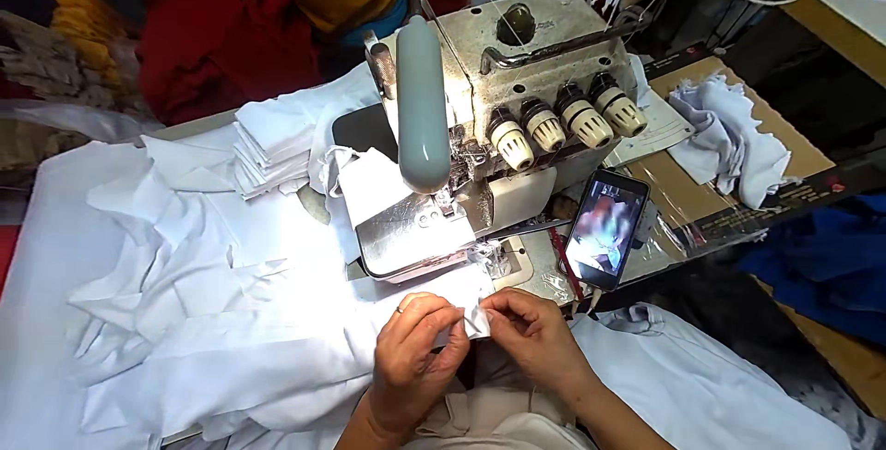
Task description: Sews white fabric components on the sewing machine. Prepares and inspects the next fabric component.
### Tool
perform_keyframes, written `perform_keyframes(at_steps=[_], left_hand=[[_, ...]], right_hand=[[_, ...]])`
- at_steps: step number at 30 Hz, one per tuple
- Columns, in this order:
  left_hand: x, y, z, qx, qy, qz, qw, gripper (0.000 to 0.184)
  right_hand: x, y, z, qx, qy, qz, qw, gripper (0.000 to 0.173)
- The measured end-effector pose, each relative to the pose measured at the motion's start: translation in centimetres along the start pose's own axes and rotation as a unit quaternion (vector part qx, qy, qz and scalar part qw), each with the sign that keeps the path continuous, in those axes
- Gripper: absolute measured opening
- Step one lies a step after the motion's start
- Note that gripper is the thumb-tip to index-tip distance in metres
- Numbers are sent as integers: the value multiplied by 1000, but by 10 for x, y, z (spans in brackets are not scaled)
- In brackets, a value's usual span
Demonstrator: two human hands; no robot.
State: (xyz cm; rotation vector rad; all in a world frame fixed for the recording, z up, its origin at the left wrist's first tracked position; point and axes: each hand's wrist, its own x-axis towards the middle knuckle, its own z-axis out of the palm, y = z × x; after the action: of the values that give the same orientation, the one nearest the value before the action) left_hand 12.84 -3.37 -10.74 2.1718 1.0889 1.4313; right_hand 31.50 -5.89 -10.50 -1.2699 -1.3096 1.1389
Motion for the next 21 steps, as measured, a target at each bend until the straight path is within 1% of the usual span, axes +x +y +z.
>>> perform_keyframes(at_steps=[2, 3, 5, 7, 8, 9, 10, 11, 12, 13, 14, 15, 16, 17, 18, 19, 20, 21], left_hand=[[5, -2, -15, 4, 38, -26, 999, 2], [7, -3, -22, 10, 52, -29, 998, 2], [8, -2, -29, 12, 55, -21, 998, 1], [7, 5, -26, 7, 35, 2, 999, 2], [7, 9, -22, 9, 28, 23, 999, 3], [6, 12, -18, 14, 20, 48, 999, 5], [6, 14, -15, 21, 5, 73, 997, 6], [8, 15, -15, 23, -21, 92, 995, 10], [11, 16, -17, 21, -55, 101, 993, 16], [19, 17, -24, 9, -97, 93, 991, 28], [30, 18, -36, -19, -145, 69, 987, 46], [43, 16, -51, -55, -197, 43, 978, 66], [55, 13, -66, -91, -253, 14, 963, 82], [67, 7, -82, -140, -316, -24, 938, 92], [77, -1, -96, -190, -386, -64, 900, 93], [85, -12, -109, -226, -452, -99, 858, 84], [90, -25, -121, -242, -505, -132, 818, 69], [92, -36, -134, -240, -543, -170, 786, 52]], right_hand=[[1, 12, -13, -84, 40, -18, 996, 17], [2, 16, -21, -112, 50, -5, 992, 19], [3, 13, -28, -123, 50, 26, 991, 23], [2, 3, -20, -89, 41, 22, 995, 28], [3, -6, -13, -38, 28, 35, 998, 32], [6, -17, -7, 45, -9, 76, 996, 39], [10, -26, -2, 157, -65, 134, 976, 46], [15, -33, 3, 263, -113, 193, 939, 45], [19, -37, 9, 343, -141, 231, 900, 36], [23, -42, 16, 380, -157, 242, 879, 21], [25, -49, 23, 385, -167, 235, 877, 7], [26, -58, 30, 366, -182, 204, 889, 5], [26, -67, 35, 333, -198, 152, 909, 9], [24, -76, 39, 299, -208, 78, 928, 11], [24, -82, 41, 277, -205, -4, 939, 13], [25, -86, 41, 256, -190, -77, 945, 17], [27, -88, 36, 230, -168, -127, 950, 21], [30, -88, 27, 190, -140, -152, 960, 25]])
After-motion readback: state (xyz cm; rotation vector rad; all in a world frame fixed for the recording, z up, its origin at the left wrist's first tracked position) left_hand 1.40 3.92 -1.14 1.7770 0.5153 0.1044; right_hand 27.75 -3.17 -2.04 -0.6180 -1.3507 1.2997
